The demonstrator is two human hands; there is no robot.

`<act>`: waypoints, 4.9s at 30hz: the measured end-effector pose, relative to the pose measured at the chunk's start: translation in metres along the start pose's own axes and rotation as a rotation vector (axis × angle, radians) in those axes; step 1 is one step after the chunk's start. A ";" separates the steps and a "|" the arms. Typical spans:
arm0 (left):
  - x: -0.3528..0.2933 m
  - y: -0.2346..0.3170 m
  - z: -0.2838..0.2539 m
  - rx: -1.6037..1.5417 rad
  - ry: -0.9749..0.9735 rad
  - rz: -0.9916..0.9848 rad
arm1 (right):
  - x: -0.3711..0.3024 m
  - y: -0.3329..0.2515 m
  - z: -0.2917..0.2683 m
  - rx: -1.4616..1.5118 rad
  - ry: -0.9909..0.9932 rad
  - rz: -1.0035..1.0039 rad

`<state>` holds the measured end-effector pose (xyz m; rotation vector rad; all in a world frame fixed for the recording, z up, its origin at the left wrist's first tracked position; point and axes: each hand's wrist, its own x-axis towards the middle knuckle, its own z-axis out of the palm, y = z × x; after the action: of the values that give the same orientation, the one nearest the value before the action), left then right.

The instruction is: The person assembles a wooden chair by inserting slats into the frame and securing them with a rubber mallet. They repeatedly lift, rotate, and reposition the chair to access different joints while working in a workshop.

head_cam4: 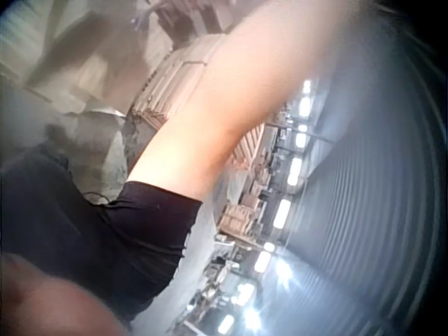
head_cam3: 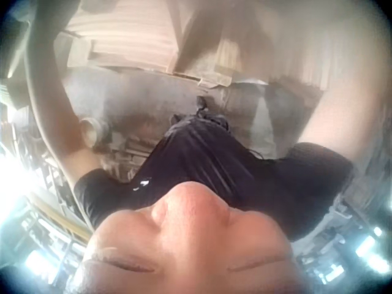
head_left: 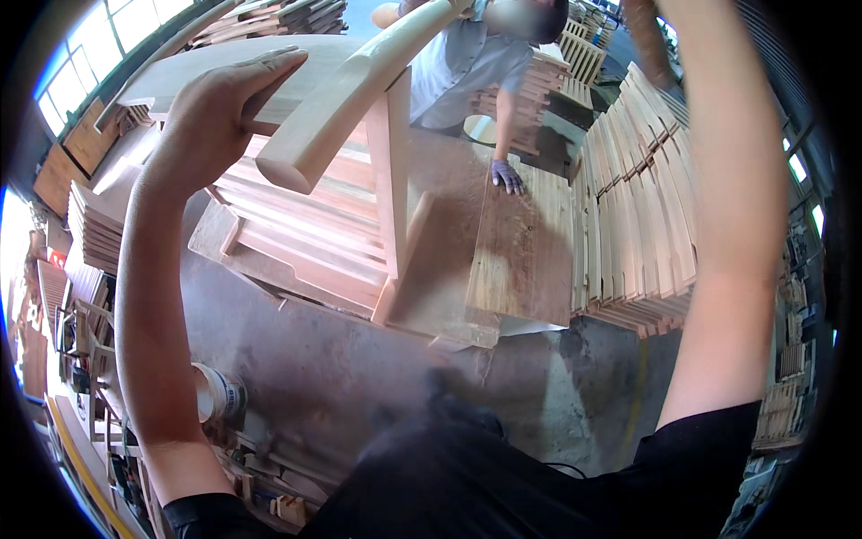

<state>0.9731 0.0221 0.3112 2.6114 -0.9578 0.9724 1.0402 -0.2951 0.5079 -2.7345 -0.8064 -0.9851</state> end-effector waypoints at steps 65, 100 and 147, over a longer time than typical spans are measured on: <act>-0.280 -0.433 0.003 -0.516 0.307 -0.344 | -0.147 -0.477 0.521 0.766 0.014 0.471; -0.045 -0.575 0.096 -3.275 -0.555 0.115 | 0.217 -0.777 0.458 0.150 1.092 1.255; -0.088 -0.603 0.063 -2.480 -0.259 -0.249 | 0.210 -0.783 0.453 -0.212 0.845 1.390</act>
<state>1.3375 0.5080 0.2310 0.5188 -0.7056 -0.6243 1.0174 0.5933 0.2377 -1.8030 1.1728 -1.4895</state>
